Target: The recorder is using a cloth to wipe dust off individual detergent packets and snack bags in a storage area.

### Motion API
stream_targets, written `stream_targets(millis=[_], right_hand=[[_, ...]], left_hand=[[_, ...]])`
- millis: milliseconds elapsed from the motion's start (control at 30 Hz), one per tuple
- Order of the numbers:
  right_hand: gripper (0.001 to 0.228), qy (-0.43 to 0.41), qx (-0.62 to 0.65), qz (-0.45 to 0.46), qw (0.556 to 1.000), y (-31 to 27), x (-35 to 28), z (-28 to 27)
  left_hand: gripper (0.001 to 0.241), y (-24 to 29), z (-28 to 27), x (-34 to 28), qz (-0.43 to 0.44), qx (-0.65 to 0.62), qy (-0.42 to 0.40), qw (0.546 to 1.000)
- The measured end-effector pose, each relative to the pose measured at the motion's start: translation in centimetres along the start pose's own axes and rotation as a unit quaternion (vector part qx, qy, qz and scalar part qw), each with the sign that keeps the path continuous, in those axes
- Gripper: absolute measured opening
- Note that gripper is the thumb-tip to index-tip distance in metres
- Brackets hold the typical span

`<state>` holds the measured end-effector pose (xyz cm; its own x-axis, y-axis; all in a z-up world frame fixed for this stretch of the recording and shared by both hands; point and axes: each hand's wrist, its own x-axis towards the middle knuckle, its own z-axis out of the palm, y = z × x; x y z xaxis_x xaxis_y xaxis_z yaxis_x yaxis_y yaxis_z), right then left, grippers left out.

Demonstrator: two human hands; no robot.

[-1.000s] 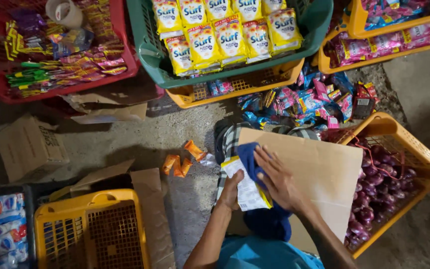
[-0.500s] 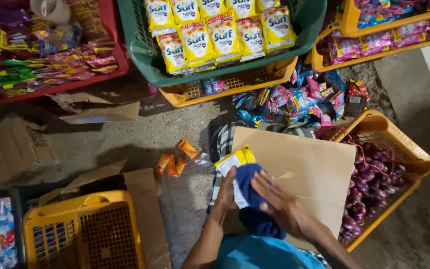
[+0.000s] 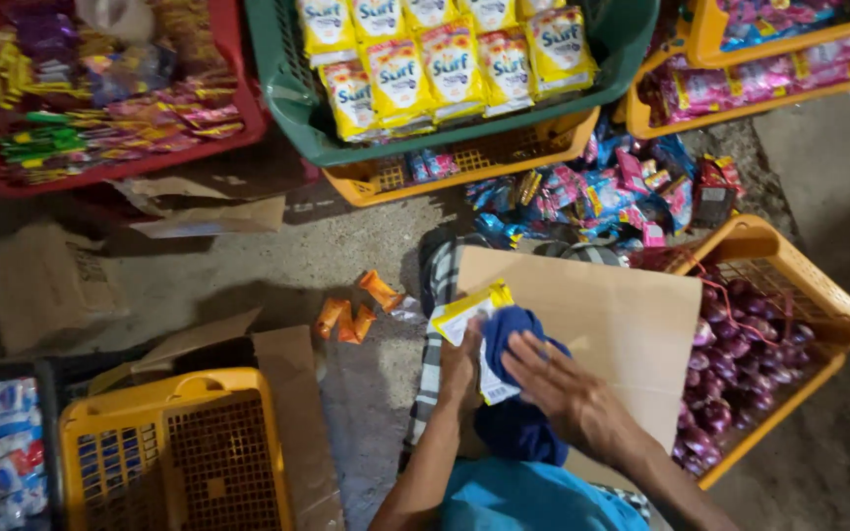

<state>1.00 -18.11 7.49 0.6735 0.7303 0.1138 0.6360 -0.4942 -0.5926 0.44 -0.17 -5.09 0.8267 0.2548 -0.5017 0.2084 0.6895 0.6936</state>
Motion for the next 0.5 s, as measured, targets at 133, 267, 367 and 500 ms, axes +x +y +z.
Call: stream_targets(millis=[133, 267, 367, 500], right_hand=[[0.051, 0.048, -0.087, -0.041, 0.994, -1.7, -2.1, 0.6], [0.056, 0.069, -0.102, -0.034, 0.992, -2.5, -1.8, 3.3], [0.058, 0.066, -0.108, -0.030, 0.992, -1.4, -0.2, 4.3], [0.059, 0.128, -0.087, 0.039, 0.987, 2.2, 3.0, 4.8]], left_hand=[[0.058, -2.2, -0.1, 0.3, 0.018, 0.034, 0.005, 0.999], [0.064, -1.6, 0.1, -1.0, -0.043, -0.060, 0.005, 0.997], [0.070, 0.3, 0.1, -2.4, -0.095, -0.150, -0.051, 0.983], [0.071, 3.3, 2.4, -4.6, -0.053, -0.190, -0.050, 0.979]])
